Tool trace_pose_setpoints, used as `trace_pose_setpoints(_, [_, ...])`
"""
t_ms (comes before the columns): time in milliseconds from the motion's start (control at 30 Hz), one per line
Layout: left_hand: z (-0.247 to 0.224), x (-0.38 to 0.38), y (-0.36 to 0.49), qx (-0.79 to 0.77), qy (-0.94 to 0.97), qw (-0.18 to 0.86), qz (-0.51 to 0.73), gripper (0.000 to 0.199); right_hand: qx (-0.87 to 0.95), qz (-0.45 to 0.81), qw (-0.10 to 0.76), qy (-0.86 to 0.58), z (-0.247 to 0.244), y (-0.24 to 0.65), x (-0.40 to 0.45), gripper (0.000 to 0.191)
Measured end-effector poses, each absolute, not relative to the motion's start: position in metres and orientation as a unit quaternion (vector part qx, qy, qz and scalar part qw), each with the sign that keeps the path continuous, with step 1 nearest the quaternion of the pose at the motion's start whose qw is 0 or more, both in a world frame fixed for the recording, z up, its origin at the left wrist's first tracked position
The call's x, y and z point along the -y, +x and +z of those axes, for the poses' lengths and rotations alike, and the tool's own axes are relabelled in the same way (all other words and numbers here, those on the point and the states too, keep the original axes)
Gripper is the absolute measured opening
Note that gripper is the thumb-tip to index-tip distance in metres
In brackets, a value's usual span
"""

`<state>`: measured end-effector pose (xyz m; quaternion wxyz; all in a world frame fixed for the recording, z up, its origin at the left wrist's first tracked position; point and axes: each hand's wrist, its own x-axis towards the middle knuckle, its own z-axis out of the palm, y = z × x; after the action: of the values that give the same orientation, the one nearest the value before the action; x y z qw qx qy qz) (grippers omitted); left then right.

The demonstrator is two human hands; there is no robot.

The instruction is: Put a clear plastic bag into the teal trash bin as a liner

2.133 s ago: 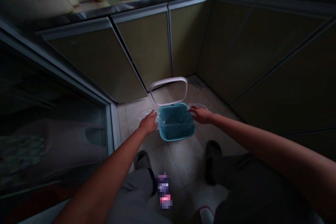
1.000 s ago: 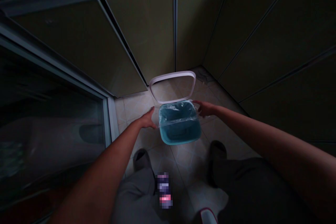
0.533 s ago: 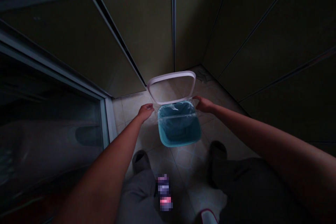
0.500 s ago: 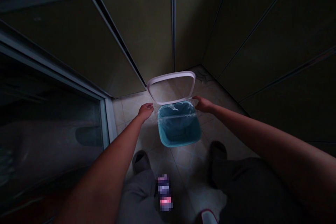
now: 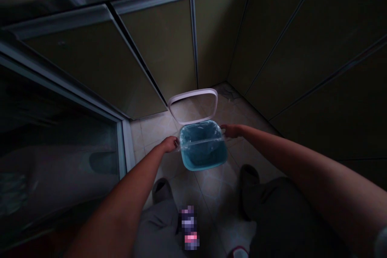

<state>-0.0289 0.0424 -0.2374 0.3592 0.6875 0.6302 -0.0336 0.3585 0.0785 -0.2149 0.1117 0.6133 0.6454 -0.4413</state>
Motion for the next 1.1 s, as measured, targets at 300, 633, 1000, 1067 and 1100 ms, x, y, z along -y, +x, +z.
trace_pose_setpoints(300, [-0.205, -0.009, -0.032, -0.626, 0.738, 0.25, -0.015, 0.055, -0.581, -0.481, 0.05, 0.654, -0.18, 0.361, -0.053, 0.02])
trace_pose_setpoints(633, [-0.194, 0.04, -0.037, -0.568, 0.788, 0.227, 0.063, 0.035, -0.792, -0.268, 0.036, 0.547, -0.152, 0.384, -0.011, 0.024])
trace_pose_setpoints(1000, [-0.178, 0.051, -0.019, -0.59, 0.79, 0.166, -0.012, 0.029, -0.817, -0.25, 0.073, 0.514, -0.149, 0.378, 0.006, 0.028])
trace_pose_setpoints(1067, [-0.175, 0.051, -0.015, -0.592, 0.789, 0.164, -0.013, 0.024, -0.828, -0.24, 0.081, 0.501, -0.15, 0.375, 0.007, 0.024])
trace_pose_setpoints(1100, [-0.174, 0.051, -0.015, -0.592, 0.789, 0.163, -0.011, 0.021, -0.832, -0.234, 0.086, 0.495, -0.151, 0.375, 0.007, 0.023])
